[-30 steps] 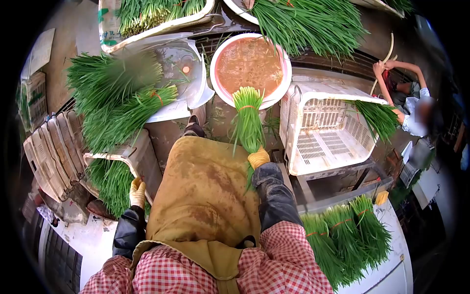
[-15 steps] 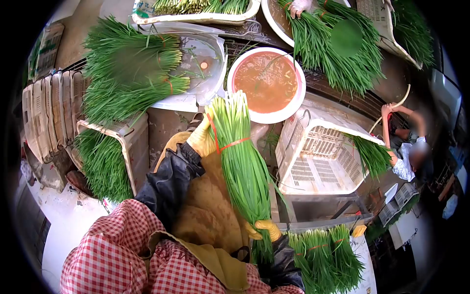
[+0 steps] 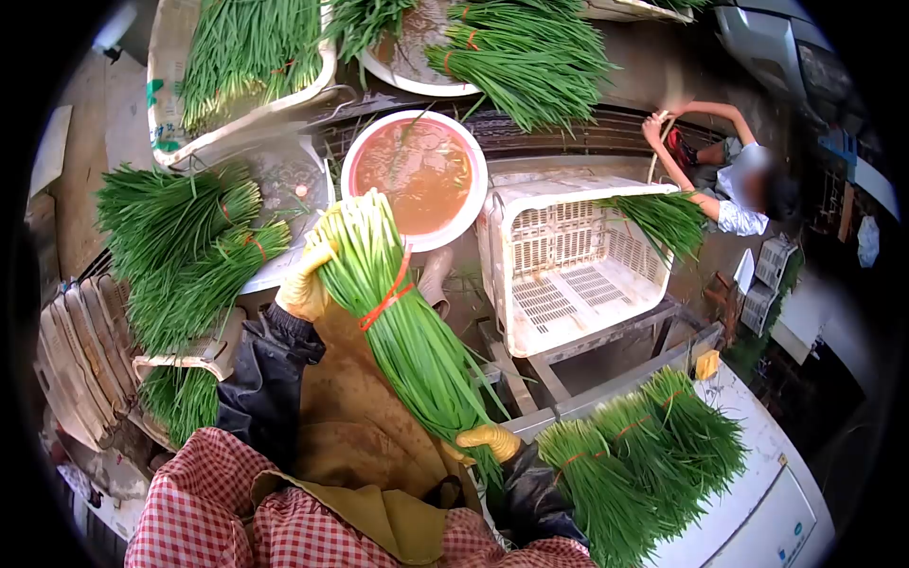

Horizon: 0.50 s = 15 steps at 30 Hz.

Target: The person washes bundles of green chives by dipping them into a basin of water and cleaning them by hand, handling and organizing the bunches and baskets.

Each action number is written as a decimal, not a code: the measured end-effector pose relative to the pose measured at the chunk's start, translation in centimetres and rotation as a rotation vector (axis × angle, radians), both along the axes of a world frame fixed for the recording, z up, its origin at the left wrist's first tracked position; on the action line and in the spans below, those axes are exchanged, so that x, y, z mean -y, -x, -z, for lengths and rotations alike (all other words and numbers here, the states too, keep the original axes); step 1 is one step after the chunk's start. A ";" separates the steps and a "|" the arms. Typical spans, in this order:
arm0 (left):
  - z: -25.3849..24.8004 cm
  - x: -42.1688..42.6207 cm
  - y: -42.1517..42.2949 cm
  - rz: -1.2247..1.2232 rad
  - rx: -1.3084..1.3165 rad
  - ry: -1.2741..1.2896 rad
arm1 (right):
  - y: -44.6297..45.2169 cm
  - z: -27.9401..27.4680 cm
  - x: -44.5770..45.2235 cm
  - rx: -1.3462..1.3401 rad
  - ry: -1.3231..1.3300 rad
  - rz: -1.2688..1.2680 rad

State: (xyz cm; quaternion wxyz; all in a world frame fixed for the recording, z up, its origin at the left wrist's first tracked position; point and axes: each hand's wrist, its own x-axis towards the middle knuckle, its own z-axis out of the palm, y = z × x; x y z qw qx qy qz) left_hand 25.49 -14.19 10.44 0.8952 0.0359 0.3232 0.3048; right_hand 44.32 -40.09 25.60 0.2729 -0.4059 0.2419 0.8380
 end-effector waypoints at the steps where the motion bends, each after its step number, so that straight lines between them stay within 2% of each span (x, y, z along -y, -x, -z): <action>1: 0.8 -0.8 0.2 0.024 0.009 0.005 | -0.2 0.6 0.8 -0.016 -0.013 0.000; 3: 2.4 -1.3 1.1 0.148 -0.046 0.023 | 0.3 1.4 2.6 0.092 0.047 0.010; 4: 3.3 -1.1 1.6 0.167 -0.126 0.036 | 0.3 2.2 3.4 0.016 0.050 0.073; 6: 4.9 -0.5 2.1 0.185 -0.283 0.097 | 0.6 2.2 3.5 0.088 0.041 0.051; 7: 7.7 0.8 3.1 0.093 -0.321 0.155 | 0.7 2.0 3.6 0.140 0.031 0.002; 8: 10.2 1.9 3.9 0.085 -0.363 0.216 | 0.6 1.7 3.6 0.155 0.021 -0.079; 10: 15.4 3.6 5.7 0.108 -0.427 0.276 | 0.5 0.0 2.8 0.182 0.036 -0.061; 11: 15.2 3.7 6.0 0.194 -0.468 0.153 | 0.6 -0.9 2.7 0.204 0.053 -0.042; 13: 18.7 3.9 6.3 0.096 -0.453 0.259 | 0.0 -3.0 2.4 0.234 0.024 -0.099; 15: 10.2 -1.2 3.8 0.636 -0.850 -0.079 | -0.9 -7.1 -0.1 0.379 0.028 -0.069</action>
